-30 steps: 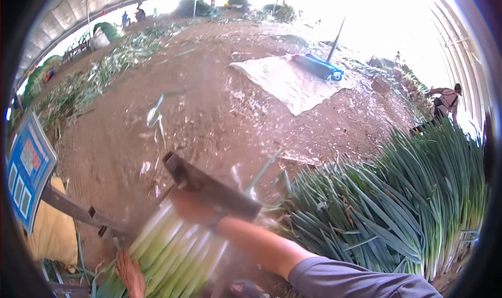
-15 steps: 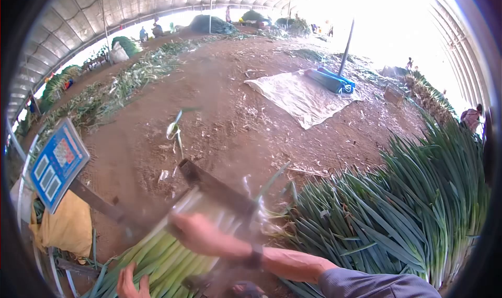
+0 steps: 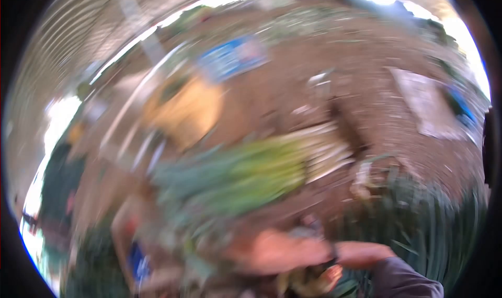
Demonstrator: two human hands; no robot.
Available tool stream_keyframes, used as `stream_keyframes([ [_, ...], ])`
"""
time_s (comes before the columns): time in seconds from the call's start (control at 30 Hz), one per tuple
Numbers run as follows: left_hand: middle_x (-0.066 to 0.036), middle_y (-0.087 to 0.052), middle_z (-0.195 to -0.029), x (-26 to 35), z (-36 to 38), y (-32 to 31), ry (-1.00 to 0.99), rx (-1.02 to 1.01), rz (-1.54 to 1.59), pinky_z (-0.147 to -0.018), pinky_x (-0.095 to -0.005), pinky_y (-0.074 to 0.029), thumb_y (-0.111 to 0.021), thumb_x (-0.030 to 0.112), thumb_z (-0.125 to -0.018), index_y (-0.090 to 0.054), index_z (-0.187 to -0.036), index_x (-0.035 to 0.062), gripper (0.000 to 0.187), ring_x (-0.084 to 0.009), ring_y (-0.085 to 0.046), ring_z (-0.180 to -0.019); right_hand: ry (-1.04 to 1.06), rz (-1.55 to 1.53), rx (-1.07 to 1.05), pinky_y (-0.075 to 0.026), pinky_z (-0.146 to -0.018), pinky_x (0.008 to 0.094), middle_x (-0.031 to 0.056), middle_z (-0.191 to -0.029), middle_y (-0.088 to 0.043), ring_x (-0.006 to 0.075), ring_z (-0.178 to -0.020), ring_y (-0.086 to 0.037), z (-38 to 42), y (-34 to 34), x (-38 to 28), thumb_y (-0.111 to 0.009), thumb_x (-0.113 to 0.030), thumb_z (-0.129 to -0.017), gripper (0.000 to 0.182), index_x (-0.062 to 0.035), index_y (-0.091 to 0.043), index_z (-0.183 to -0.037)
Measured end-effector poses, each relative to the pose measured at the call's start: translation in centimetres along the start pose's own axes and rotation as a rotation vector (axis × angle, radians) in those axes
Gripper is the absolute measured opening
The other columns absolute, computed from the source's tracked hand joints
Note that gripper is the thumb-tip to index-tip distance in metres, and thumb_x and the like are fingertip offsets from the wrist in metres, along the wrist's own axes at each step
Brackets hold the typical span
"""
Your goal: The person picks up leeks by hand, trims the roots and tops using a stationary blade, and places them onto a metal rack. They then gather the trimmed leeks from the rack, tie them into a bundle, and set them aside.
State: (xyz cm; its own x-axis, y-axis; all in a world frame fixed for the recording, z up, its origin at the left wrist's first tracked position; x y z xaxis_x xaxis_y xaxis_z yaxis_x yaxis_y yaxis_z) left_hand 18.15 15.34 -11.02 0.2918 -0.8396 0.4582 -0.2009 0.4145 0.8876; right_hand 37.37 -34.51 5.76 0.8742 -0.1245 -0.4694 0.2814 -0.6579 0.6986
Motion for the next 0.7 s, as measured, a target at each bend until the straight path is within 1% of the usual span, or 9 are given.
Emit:
stream_keyframes([
  [0.03,-0.025,-0.068,-0.117,3.3,3.4,1.8,0.058,0.087,0.243,-0.097,-0.0469,-0.051,-0.076,0.012,-0.081,-0.059,-0.131,-0.0043,0.056,-0.0410,-0.064,-0.115,0.039,0.054,-0.022,-0.053,-0.064,0.0433,0.0145,-0.078,-0.060,0.0331,-0.072,-0.065,-0.3,-1.2,-0.8,-0.066,-0.018,-0.084,0.028,-0.0017,-0.061,-0.106],
  [0.07,-0.019,-0.073,-0.098,2.9,10.4,1.8,0.504,-0.140,-0.301,-0.083,-0.0416,-0.055,-0.074,0.021,-0.082,-0.066,-0.123,-0.0021,0.048,-0.0310,-0.071,-0.094,0.062,0.070,-0.028,-0.055,-0.066,0.0434,0.0131,-0.080,-0.062,0.0328,-0.075,-0.066,-0.7,-2.2,-1.4,-0.067,-0.017,-0.081,0.026,-0.0017,-0.061,-0.101],
  [0.1,-0.016,-0.075,-0.095,-0.2,16.2,0.6,0.479,-0.059,-0.128,-0.076,-0.0347,-0.055,-0.071,0.027,-0.086,-0.069,-0.120,-0.0004,0.044,-0.0215,-0.071,-0.086,0.057,-0.028,0.060,-0.056,-0.069,0.0432,0.0135,-0.085,-0.065,0.0336,-0.078,-0.067,-1.1,-2.4,-1.6,-0.070,-0.019,-0.083,0.030,-0.0018,-0.062,-0.106],
  [0.2,-0.017,-0.076,-0.091,-5.5,29.9,-4.4,0.745,-0.020,0.136,-0.069,-0.0360,-0.056,-0.071,0.025,-0.085,-0.072,-0.120,0.0061,0.039,-0.0218,-0.073,-0.080,-0.042,0.176,-0.146,-0.059,-0.073,0.0418,0.0154,-0.097,-0.069,0.0332,-0.085,-0.069,-3.1,-3.8,-3.5,-0.077,-0.017,-0.084,0.036,-0.0060,-0.066,-0.116],
  [0.23,-0.019,-0.075,-0.092,-6.0,34.1,-6.4,0.687,-0.029,-0.014,-0.072,-0.0402,-0.057,-0.068,0.027,-0.086,-0.074,-0.114,0.0077,0.034,-0.0283,-0.075,-0.084,-0.110,0.089,-0.184,-0.059,-0.076,0.0421,0.0157,-0.099,-0.070,0.0339,-0.088,-0.069,-3.4,-4.4,-3.4,-0.078,-0.015,-0.083,0.034,-0.0058,-0.067,-0.113],
  [0.33,-0.021,-0.073,-0.095,-7.3,43.2,-12.2,0.898,-0.166,-0.050,-0.075,-0.0456,-0.057,-0.064,0.031,-0.087,-0.076,-0.101,0.0097,0.028,-0.0364,-0.073,-0.088,-0.204,-0.014,-0.235,-0.057,-0.080,0.0425,0.0168,-0.100,-0.070,0.0365,-0.092,-0.069,-5.7,-6.6,-4.9,-0.080,-0.006,-0.079,0.029,-0.0012,-0.069,-0.105],
  [0.37,-0.021,-0.073,-0.093,-9.1,46.7,-15.5,0.870,-0.315,-0.165,-0.075,-0.0489,-0.057,-0.062,0.035,-0.087,-0.075,-0.091,0.0110,0.028,-0.0407,-0.071,-0.088,-0.201,-0.032,-0.242,-0.057,-0.080,0.0422,0.0168,-0.099,-0.070,0.0367,-0.091,-0.069,-6.5,-7.0,-5.5,-0.080,-0.005,-0.079,0.029,-0.0009,-0.068,-0.105],
  [0.5,-0.021,-0.071,-0.087,-6.8,46.4,-18.2,0.878,-0.367,-0.201,-0.074,-0.0521,-0.055,-0.063,0.034,-0.086,-0.074,-0.088,0.0073,0.029,-0.0407,-0.071,-0.083,-0.162,-0.052,-0.278,-0.056,-0.080,0.0423,0.0165,-0.100,-0.070,0.0372,-0.091,-0.069,-9.5,-10.1,-9.0,-0.080,-0.002,-0.077,0.029,0.0000,-0.068,-0.104],
  [0.7,-0.023,-0.070,-0.090,-9.4,43.5,-17.8,1.054,-0.021,-0.074,-0.079,-0.0526,-0.053,-0.063,0.031,-0.085,-0.071,-0.094,0.0024,0.031,-0.0418,-0.069,-0.089,0.001,-0.026,-0.442,-0.055,-0.083,0.0429,0.0145,-0.102,-0.070,0.0346,-0.095,-0.067,-12.0,-15.5,-13.5,-0.079,-0.010,-0.079,0.032,-0.0025,-0.068,-0.107],
])
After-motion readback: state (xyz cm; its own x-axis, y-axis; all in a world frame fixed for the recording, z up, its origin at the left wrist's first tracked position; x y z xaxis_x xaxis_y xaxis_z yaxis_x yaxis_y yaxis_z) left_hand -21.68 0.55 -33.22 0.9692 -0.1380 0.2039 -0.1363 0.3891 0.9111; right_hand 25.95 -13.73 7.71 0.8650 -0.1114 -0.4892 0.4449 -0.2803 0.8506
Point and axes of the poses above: each hand's wrist, its own z-axis away from the middle knuckle, its own y-axis out of the back of the hand, x = y × z, the point moved 6 cm from there along -z, towards the middle knuckle
